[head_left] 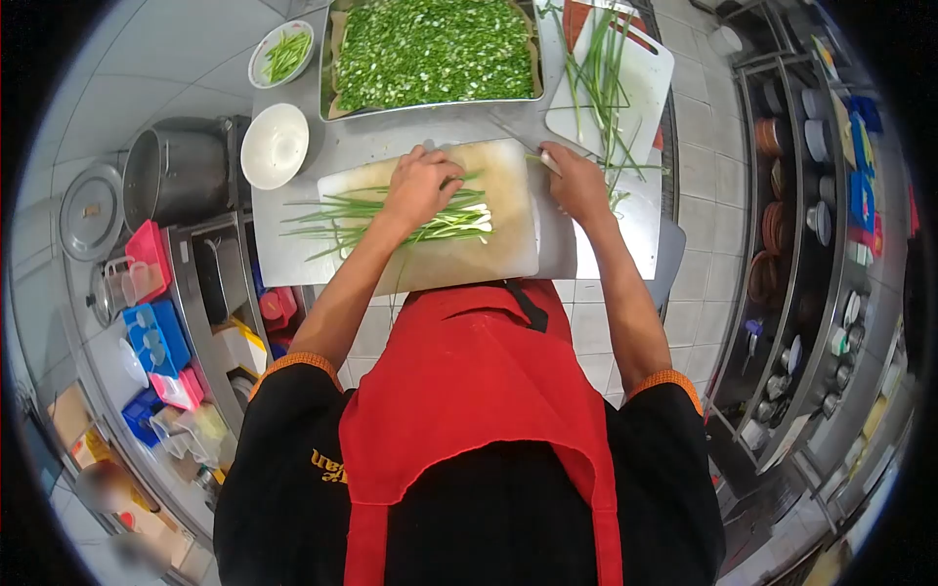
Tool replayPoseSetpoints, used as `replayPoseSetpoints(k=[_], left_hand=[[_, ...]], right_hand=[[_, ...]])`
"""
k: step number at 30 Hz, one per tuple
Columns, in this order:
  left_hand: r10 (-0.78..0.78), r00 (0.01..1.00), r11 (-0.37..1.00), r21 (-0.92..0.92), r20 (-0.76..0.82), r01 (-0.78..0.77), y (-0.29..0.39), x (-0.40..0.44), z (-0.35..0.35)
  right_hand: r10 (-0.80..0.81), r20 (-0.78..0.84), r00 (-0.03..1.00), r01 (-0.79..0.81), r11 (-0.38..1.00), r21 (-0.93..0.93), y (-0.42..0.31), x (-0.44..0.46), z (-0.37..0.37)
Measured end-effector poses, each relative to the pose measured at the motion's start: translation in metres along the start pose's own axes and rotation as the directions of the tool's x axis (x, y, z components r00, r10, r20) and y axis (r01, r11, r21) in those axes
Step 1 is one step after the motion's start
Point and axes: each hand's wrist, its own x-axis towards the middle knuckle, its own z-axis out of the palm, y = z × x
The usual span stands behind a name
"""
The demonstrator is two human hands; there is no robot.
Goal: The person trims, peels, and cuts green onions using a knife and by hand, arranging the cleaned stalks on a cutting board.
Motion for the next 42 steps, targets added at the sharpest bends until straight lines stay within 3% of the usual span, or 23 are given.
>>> replayPoseSetpoints(k=[2,4,6,8,11,17,19,21,23,27,29,31,33,35,39,42], left_hand=[[0.072,0.997,0.997,-0.026,0.040,-0.071,-0.001,-0.009,0.002],[0.036,0.996,0.996,-0.084,0.083,-0.029,0.002,-0.017,0.001],[0.014,0.991,0.990,-0.140,0.130,0.004,0.008,-0.027,0.000],[0.094,0.995,0.995,-0.029,-0.044,-0.096,0.018,-0.040,-0.001],[0.106,0.983,0.991,0.096,-0.152,-0.092,0.031,-0.065,0.001],[0.146,0.982,0.989,0.022,-0.119,-0.145,0.021,-0.067,0.019],[0.202,0.978,0.979,-0.008,-0.055,-0.203,0.021,-0.056,0.011],[0.234,0.971,0.972,0.005,-0.045,-0.234,0.019,-0.046,0.006],[0.254,0.964,0.959,-0.152,0.081,-0.240,0.011,-0.039,0.012],[0.370,0.928,0.918,-0.175,0.053,-0.356,0.006,-0.031,0.013],[0.393,0.920,0.909,-0.163,0.020,-0.384,0.004,-0.027,0.013],[0.411,0.911,0.902,-0.160,0.024,-0.402,0.002,-0.021,0.012],[0.433,0.901,0.892,-0.159,0.031,-0.423,0.000,-0.017,0.012],[0.427,0.902,0.898,-0.141,0.059,-0.416,-0.001,-0.018,0.012],[0.360,0.929,0.923,-0.176,0.087,-0.341,0.020,-0.021,-0.003],[0.360,0.933,0.933,-0.030,0.011,-0.359,0.043,-0.017,-0.011]], right_hand=[[-0.042,0.002,0.999,0.042,0.999,0.001,-0.010,-0.002,-0.004],[-0.080,-0.001,0.997,0.080,0.997,0.000,-0.030,0.000,-0.012],[-0.138,0.038,0.990,0.132,0.984,0.122,-0.054,0.004,-0.009],[-0.166,0.079,0.983,0.152,0.975,0.160,-0.063,0.012,0.010],[-0.176,0.154,0.972,0.144,0.969,0.201,-0.075,0.019,0.039],[-0.154,0.199,0.968,0.096,0.956,0.276,-0.075,0.009,0.051],[-0.067,0.108,0.992,0.015,0.905,0.426,-0.076,0.002,0.034],[0.013,0.157,0.988,-0.079,0.903,0.423,-0.069,-0.013,0.010],[0.127,-0.076,0.989,-0.096,0.942,0.321,-0.051,-0.032,0.005],[0.195,-0.268,0.943,-0.151,0.972,0.178,-0.019,-0.078,-0.005],[0.457,-0.256,0.852,-0.371,0.871,0.320,-0.006,-0.092,-0.010],[0.514,-0.342,0.787,-0.411,0.849,0.332,0.008,-0.092,-0.026],[0.456,-0.521,0.722,-0.347,0.890,0.297,0.046,-0.086,-0.032],[0.508,-0.545,0.667,-0.376,0.861,0.342,0.075,-0.075,-0.049],[0.492,-0.577,0.652,-0.350,0.870,0.346,0.141,-0.054,-0.062],[0.511,-0.380,0.771,-0.368,0.845,0.389,0.166,-0.043,-0.071]])
